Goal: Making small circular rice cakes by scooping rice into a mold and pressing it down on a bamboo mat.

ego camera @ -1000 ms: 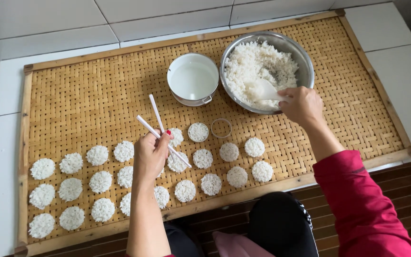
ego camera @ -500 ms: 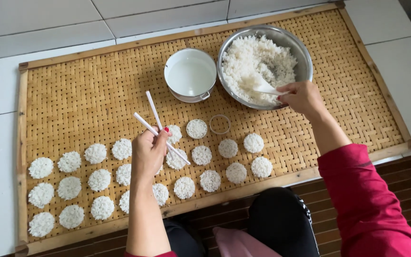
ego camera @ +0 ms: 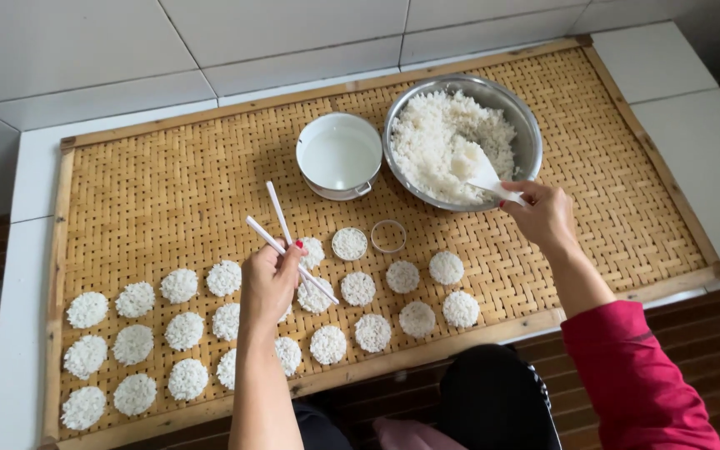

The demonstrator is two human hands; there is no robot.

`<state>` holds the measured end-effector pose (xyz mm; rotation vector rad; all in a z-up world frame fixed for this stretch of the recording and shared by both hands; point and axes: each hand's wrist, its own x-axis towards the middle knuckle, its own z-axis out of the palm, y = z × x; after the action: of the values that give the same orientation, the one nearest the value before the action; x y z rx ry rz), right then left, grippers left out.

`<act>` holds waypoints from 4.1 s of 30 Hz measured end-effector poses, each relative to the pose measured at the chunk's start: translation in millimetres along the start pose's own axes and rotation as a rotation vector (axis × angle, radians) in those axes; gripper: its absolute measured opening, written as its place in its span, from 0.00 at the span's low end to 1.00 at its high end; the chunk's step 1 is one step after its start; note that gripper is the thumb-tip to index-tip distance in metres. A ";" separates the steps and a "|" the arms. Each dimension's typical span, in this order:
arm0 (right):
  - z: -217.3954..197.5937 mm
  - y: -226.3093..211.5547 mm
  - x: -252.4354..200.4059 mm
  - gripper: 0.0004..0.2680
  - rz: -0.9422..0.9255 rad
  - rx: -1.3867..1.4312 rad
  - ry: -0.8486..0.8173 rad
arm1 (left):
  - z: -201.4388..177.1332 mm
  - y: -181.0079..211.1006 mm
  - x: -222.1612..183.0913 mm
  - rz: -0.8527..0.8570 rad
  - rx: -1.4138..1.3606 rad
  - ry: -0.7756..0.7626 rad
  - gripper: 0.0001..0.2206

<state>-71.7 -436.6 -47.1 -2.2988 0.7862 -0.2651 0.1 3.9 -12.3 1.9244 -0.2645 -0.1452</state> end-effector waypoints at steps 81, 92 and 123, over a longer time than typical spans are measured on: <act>69.0 -29.2 -101.6 0.10 -1.032 -0.724 0.365 | 1.0 1.7 2.6 0.092 0.014 0.022 0.11; 32.2 -36.6 -76.7 0.09 -0.660 -0.157 0.164 | 20.7 -20.6 9.6 0.063 -0.035 -0.040 0.12; 73.8 -64.9 -100.0 0.10 -0.581 0.565 0.053 | 70.4 -10.0 -0.1 0.213 -0.107 0.024 0.10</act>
<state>-92.6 -298.3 -56.3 -1.9203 0.0216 -0.7101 -14.8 -56.3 -47.1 1.7781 -0.4351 0.0053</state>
